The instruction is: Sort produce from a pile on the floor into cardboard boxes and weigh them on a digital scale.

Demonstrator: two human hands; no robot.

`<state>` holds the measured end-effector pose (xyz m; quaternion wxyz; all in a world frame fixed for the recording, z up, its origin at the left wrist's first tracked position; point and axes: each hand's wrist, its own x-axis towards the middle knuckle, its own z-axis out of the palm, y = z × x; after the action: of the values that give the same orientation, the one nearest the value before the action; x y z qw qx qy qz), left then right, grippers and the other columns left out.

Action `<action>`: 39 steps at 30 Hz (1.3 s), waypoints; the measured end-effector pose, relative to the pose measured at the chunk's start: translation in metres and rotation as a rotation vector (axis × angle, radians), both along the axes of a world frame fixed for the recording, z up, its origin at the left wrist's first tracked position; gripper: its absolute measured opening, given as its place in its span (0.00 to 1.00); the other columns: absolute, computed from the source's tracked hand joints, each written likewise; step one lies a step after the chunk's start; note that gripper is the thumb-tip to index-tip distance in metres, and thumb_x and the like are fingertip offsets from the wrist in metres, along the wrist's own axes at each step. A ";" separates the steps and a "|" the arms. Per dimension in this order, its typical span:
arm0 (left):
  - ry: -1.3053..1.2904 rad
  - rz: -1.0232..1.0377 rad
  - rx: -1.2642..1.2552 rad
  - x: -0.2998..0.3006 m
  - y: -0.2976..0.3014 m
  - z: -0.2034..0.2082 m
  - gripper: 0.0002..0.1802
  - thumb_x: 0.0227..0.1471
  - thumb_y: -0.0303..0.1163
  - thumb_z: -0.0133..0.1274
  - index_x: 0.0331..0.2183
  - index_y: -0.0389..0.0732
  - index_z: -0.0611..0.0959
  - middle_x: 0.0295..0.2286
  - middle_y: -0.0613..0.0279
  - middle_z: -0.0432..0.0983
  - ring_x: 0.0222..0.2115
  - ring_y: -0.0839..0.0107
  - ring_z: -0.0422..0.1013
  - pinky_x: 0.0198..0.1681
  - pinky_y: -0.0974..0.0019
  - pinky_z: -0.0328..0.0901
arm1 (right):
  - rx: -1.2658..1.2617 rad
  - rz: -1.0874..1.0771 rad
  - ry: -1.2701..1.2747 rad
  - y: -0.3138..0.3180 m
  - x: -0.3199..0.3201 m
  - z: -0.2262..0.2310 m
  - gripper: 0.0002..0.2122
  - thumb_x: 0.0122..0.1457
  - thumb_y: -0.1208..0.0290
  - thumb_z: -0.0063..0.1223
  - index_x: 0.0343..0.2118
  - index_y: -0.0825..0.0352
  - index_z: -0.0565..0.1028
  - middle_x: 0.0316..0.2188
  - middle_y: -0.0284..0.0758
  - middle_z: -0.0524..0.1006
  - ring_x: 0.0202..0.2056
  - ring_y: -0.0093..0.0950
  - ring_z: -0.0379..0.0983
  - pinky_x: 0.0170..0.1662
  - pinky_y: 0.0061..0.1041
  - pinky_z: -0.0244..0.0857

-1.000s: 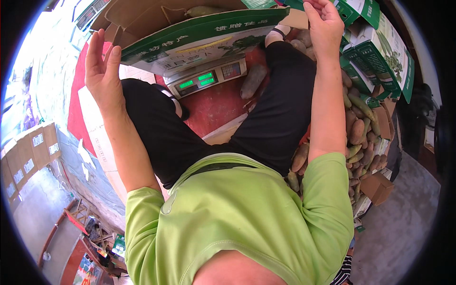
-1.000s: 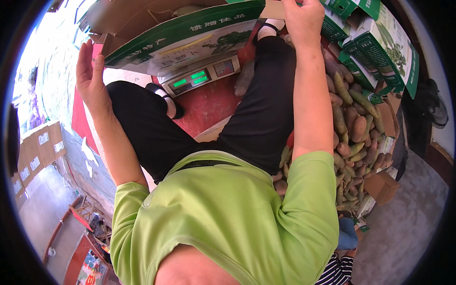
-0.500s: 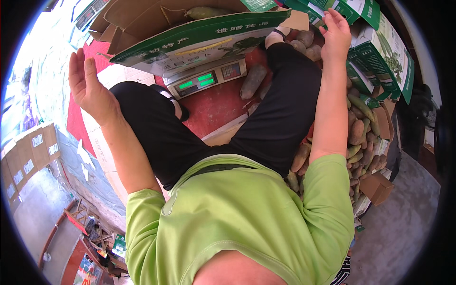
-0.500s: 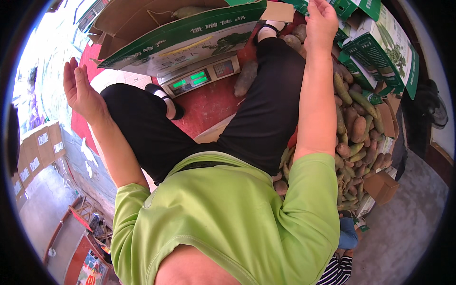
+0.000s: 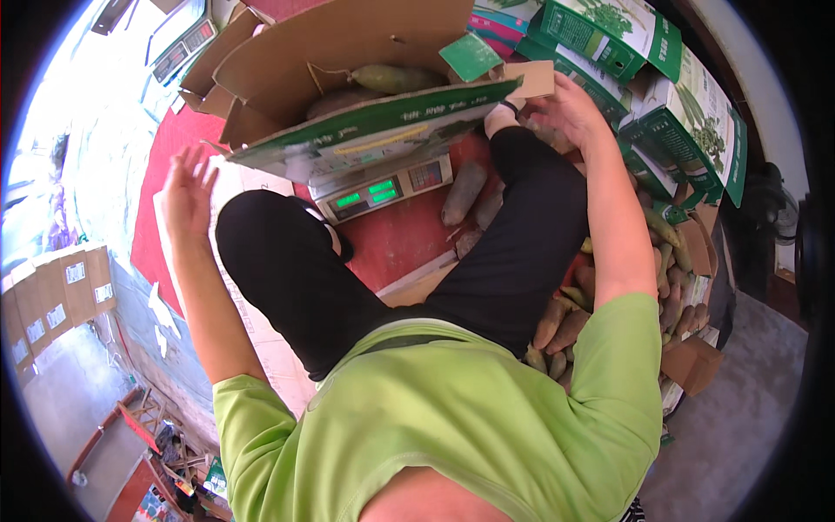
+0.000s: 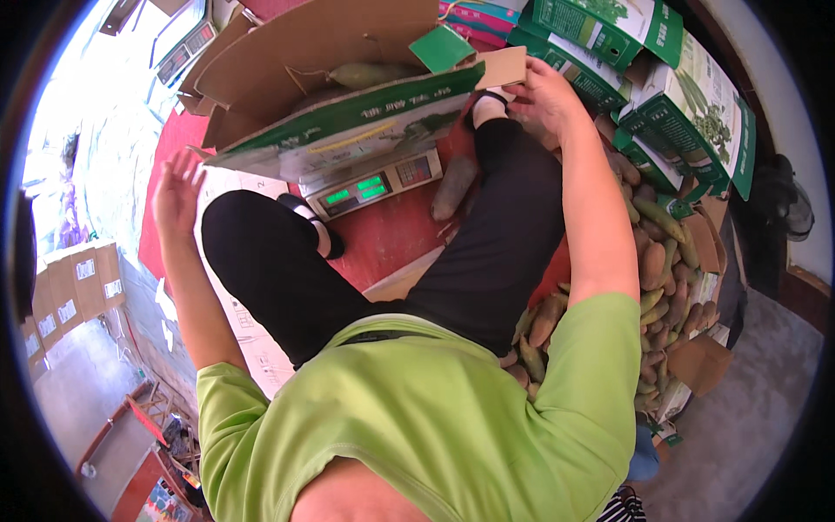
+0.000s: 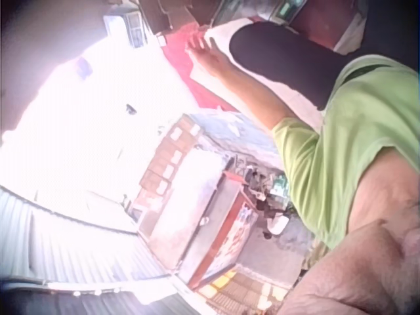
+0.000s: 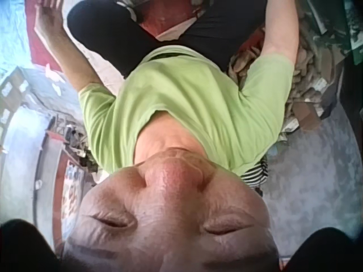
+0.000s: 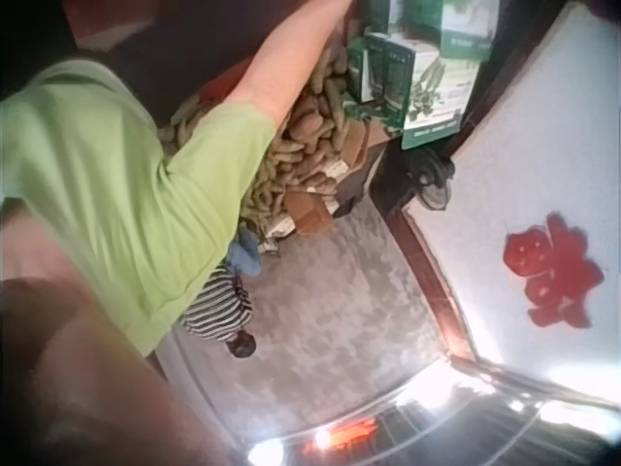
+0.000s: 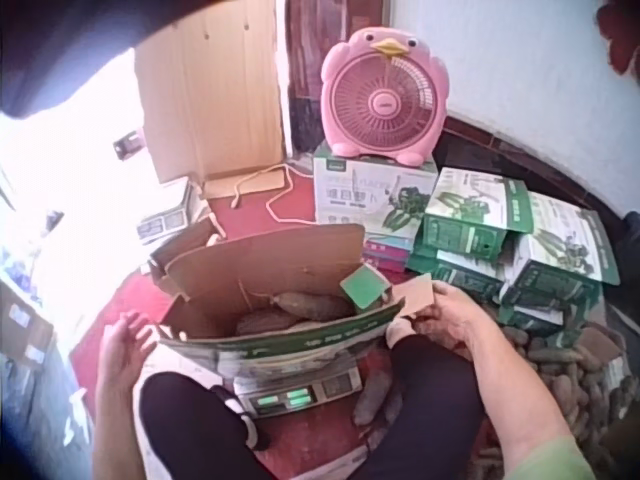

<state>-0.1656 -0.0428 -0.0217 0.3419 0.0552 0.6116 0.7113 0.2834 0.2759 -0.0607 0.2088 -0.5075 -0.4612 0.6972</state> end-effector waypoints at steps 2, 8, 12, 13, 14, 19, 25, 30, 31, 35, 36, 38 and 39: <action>-0.058 -0.115 -0.121 -0.005 0.002 -0.020 0.27 0.60 0.47 0.40 0.53 0.36 0.67 0.52 0.52 0.64 0.53 0.58 0.60 0.56 0.52 0.54 | -0.031 0.091 0.083 0.002 -0.007 -0.002 0.23 0.58 0.55 0.52 0.54 0.57 0.66 0.46 0.28 0.71 0.47 0.27 0.67 0.45 0.39 0.63; -0.027 -0.308 -0.237 0.012 0.016 -0.019 0.26 0.59 0.49 0.43 0.47 0.35 0.73 0.43 0.57 0.71 0.44 0.64 0.68 0.46 0.57 0.64 | 0.020 0.154 -0.146 0.002 -0.043 0.007 0.19 0.62 0.59 0.43 0.55 0.59 0.66 0.46 0.33 0.71 0.46 0.29 0.68 0.45 0.36 0.64; -0.109 -0.286 -0.240 0.008 0.010 -0.025 0.23 0.58 0.51 0.43 0.44 0.42 0.72 0.43 0.57 0.73 0.43 0.64 0.70 0.47 0.54 0.64 | 0.025 0.138 -0.123 0.014 -0.049 -0.013 0.15 0.63 0.59 0.42 0.49 0.59 0.71 0.42 0.30 0.73 0.42 0.25 0.68 0.43 0.30 0.64; -0.131 -0.284 -0.204 0.008 0.009 -0.028 0.22 0.58 0.52 0.43 0.42 0.44 0.73 0.43 0.58 0.73 0.43 0.64 0.69 0.47 0.54 0.63 | 0.007 0.155 -0.106 0.017 -0.050 -0.017 0.15 0.62 0.58 0.43 0.47 0.57 0.72 0.39 0.27 0.74 0.40 0.23 0.67 0.42 0.27 0.62; -0.150 -0.269 -0.173 0.011 0.011 -0.032 0.27 0.57 0.55 0.43 0.44 0.42 0.75 0.42 0.60 0.74 0.40 0.67 0.68 0.43 0.57 0.63 | -0.004 0.143 -0.113 0.020 -0.048 -0.021 0.15 0.62 0.58 0.42 0.48 0.57 0.72 0.39 0.28 0.74 0.40 0.23 0.67 0.42 0.27 0.62; -0.085 -0.175 -0.205 0.018 0.027 -0.046 0.26 0.58 0.55 0.41 0.43 0.42 0.74 0.39 0.59 0.74 0.40 0.65 0.67 0.44 0.50 0.62 | -0.054 0.123 -0.030 0.014 -0.057 -0.019 0.15 0.62 0.58 0.43 0.47 0.59 0.72 0.36 0.29 0.75 0.35 0.22 0.69 0.37 0.24 0.63; -0.168 -0.068 -0.106 0.019 0.020 -0.054 0.19 0.59 0.46 0.43 0.42 0.42 0.76 0.38 0.63 0.73 0.40 0.70 0.66 0.44 0.54 0.61 | -0.123 0.036 0.083 -0.017 -0.081 0.022 0.16 0.62 0.65 0.41 0.48 0.68 0.71 0.41 0.38 0.76 0.38 0.29 0.76 0.39 0.28 0.71; -0.201 -0.094 -0.035 0.003 0.009 -0.068 0.17 0.58 0.41 0.46 0.43 0.41 0.77 0.40 0.65 0.72 0.42 0.72 0.66 0.46 0.57 0.59 | -0.080 -0.034 0.122 -0.026 -0.101 0.033 0.14 0.62 0.70 0.39 0.45 0.72 0.72 0.37 0.41 0.77 0.38 0.32 0.77 0.41 0.29 0.73; -0.187 -0.116 -0.033 0.004 0.007 -0.065 0.17 0.57 0.41 0.47 0.44 0.41 0.77 0.41 0.65 0.73 0.43 0.72 0.65 0.47 0.58 0.59 | -0.079 -0.022 0.121 -0.030 -0.108 0.039 0.14 0.62 0.70 0.39 0.45 0.72 0.72 0.37 0.41 0.77 0.38 0.32 0.77 0.41 0.29 0.73; -0.180 -0.024 -0.048 -0.008 -0.018 -0.059 0.18 0.57 0.43 0.47 0.45 0.43 0.77 0.42 0.67 0.73 0.44 0.73 0.65 0.48 0.56 0.57 | 0.020 0.079 0.161 -0.028 -0.127 0.039 0.15 0.61 0.68 0.43 0.45 0.71 0.73 0.38 0.38 0.78 0.37 0.29 0.76 0.40 0.26 0.71; -0.180 -0.017 -0.051 -0.013 -0.027 -0.056 0.18 0.57 0.43 0.47 0.45 0.43 0.77 0.42 0.67 0.73 0.44 0.73 0.65 0.48 0.56 0.57 | 0.062 0.147 0.169 -0.028 -0.136 0.042 0.15 0.60 0.67 0.46 0.45 0.70 0.73 0.38 0.36 0.78 0.37 0.27 0.76 0.41 0.25 0.70; -0.177 0.082 -0.070 -0.025 -0.050 -0.045 0.18 0.57 0.44 0.47 0.45 0.45 0.76 0.42 0.68 0.73 0.44 0.74 0.65 0.49 0.56 0.57 | 0.069 0.173 0.171 -0.032 -0.157 0.046 0.15 0.60 0.67 0.45 0.45 0.71 0.73 0.39 0.36 0.78 0.38 0.27 0.76 0.42 0.24 0.70; -0.171 0.107 -0.067 -0.033 -0.070 -0.044 0.18 0.57 0.45 0.47 0.44 0.45 0.76 0.41 0.67 0.73 0.43 0.73 0.66 0.48 0.56 0.58 | 0.078 0.202 0.177 -0.041 -0.174 0.054 0.15 0.61 0.68 0.44 0.45 0.72 0.73 0.39 0.36 0.78 0.38 0.27 0.76 0.43 0.24 0.69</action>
<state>-0.1988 -0.1128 -0.0658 0.3559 -0.0498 0.6058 0.7098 0.1095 0.2350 -0.0071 0.1969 -0.3866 -0.5164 0.7384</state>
